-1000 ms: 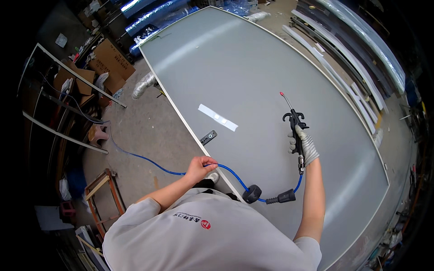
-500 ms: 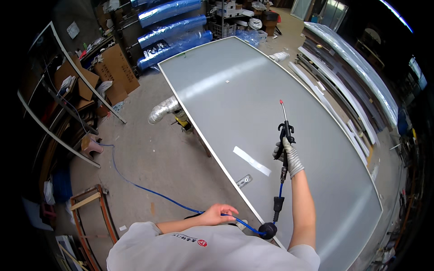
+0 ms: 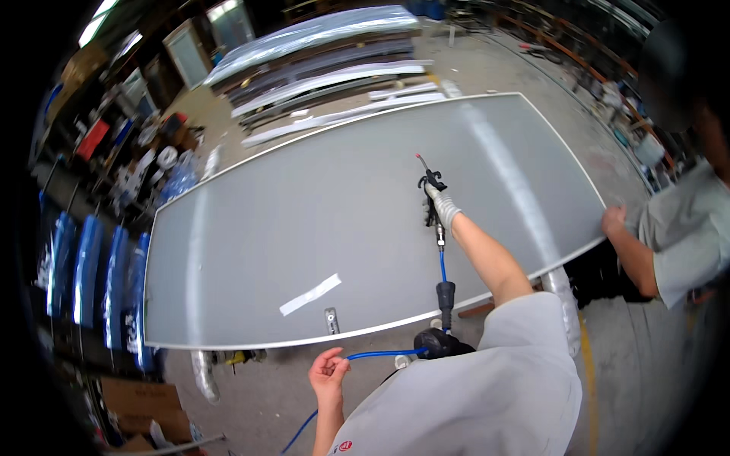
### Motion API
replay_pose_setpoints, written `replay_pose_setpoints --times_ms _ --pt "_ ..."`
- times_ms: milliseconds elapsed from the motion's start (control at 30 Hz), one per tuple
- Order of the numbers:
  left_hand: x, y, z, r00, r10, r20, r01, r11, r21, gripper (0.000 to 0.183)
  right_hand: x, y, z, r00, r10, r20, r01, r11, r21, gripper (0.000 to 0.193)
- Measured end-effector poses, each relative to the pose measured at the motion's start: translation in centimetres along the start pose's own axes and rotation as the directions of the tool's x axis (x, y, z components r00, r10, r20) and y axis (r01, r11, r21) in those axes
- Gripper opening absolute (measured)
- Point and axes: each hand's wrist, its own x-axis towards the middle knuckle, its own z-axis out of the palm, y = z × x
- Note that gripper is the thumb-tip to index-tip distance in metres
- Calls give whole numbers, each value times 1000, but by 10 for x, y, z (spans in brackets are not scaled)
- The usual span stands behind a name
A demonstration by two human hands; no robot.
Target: The person takes a sealant gun from a shelf and applies a line of sealant along the edge of a large rectangular panel held by another person.
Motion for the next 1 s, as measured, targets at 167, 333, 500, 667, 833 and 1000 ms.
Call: replay_pose_setpoints --times_ms 167,333,500,667,833,1000 --pt "46 12 57 996 81 -41 -79 996 42 22 -5 -27 -171 920 -64 -386 229 887 400 63" --pt "92 22 130 993 -5 114 -6 995 101 23 -13 -28 -308 741 21 -672 469 700 539 50" --pt "120 37 175 985 -73 157 53 991 126 23 2 -36 -346 825 -4 -565 413 687 598 71" --pt "141 49 205 987 -96 130 78 988 133 23 78 -90 -339 896 -67 -439 365 673 643 75" --pt "163 68 232 992 -103 79 88 981 171 23 154 -157 -312 936 -101 -337 312 678 666 75" --pt "175 68 254 994 -40 98 16 973 231 21 187 -189 -323 938 -91 -336 302 692 656 70"
